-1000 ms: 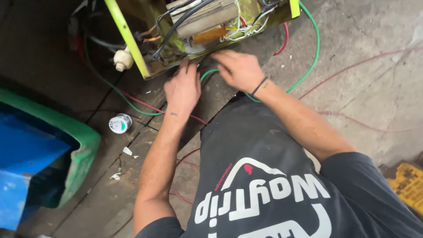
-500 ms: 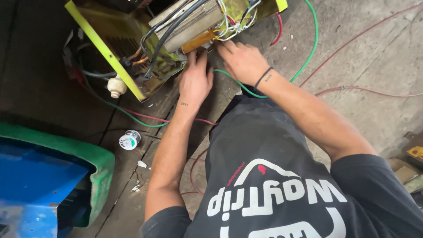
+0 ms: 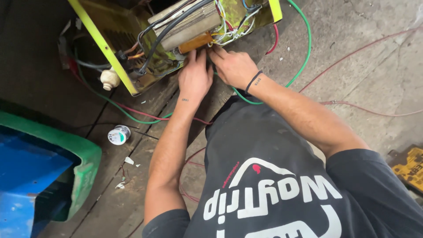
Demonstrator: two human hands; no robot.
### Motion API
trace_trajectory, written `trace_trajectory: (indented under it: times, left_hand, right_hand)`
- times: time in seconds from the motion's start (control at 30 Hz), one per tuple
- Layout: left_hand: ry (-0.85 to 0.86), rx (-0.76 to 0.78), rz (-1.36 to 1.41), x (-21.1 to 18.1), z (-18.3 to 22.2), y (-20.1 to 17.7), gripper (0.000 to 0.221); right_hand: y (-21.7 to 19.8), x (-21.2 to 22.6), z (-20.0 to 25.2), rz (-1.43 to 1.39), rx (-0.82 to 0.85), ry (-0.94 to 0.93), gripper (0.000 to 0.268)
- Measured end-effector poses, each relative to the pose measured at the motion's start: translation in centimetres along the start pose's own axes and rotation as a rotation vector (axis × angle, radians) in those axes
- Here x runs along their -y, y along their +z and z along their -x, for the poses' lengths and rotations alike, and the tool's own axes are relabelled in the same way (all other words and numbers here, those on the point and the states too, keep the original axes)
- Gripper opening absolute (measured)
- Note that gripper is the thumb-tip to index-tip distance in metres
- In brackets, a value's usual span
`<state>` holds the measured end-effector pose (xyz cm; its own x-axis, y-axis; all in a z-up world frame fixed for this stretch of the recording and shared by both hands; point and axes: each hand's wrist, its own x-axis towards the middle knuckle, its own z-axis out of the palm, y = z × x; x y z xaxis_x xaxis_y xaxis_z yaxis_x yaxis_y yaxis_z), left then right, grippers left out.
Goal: Inspecting and manipulating wires and components inside an electronic power unit.
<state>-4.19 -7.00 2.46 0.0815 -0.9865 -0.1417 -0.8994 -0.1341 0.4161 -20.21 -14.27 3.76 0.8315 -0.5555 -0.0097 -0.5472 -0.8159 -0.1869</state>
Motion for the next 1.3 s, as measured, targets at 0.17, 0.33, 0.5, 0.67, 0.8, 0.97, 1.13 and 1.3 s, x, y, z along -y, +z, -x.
trace_trajectory:
  times: [0.17, 0.33, 0.5, 0.67, 0.8, 0.97, 1.13, 1.3]
  left_hand:
    - [-0.094, -0.066, 0.107, 0.2, -0.1, 0.9, 0.042]
    - [-0.142, -0.005, 0.024, -0.6, 0.5, 0.5, 0.056]
    - [-0.156, 0.016, -0.065, -1.1, 0.7, 0.0, 0.062]
    - [-0.144, -0.042, 0.008, -0.7, 1.4, -1.5, 0.048]
    - [-0.123, -0.055, -0.054, 0.2, 2.4, -2.1, 0.049]
    - [-0.155, -0.047, -0.008, 0.7, 3.0, -2.5, 0.051]
    - [-0.169, -0.033, -0.035, 1.3, 3.5, -3.1, 0.053]
    - [-0.193, 0.037, -0.104, 1.5, 3.7, -4.2, 0.054]
  right_hand:
    - [-0.6, -1.1, -0.5, -0.160, 0.021, -0.032, 0.049]
    - [-1.0, -1.1, -0.4, -0.110, 0.006, -0.070, 0.045]
    - [-1.8, -1.1, -0.5, -0.063, 0.060, -0.071, 0.049]
    - [-1.1, -0.5, -0.3, -0.102, 0.079, -0.029, 0.055]
    - [-1.3, -0.5, -0.4, -0.143, 0.062, -0.041, 0.055]
    - [-2.0, -0.2, -0.7, -0.156, 0.071, -0.035, 0.047]
    - [-1.9, -0.2, -0.5, -0.158, 0.112, 0.001, 0.056]
    - [-1.9, 0.4, -0.5, -0.129, 0.118, 0.030, 0.056]
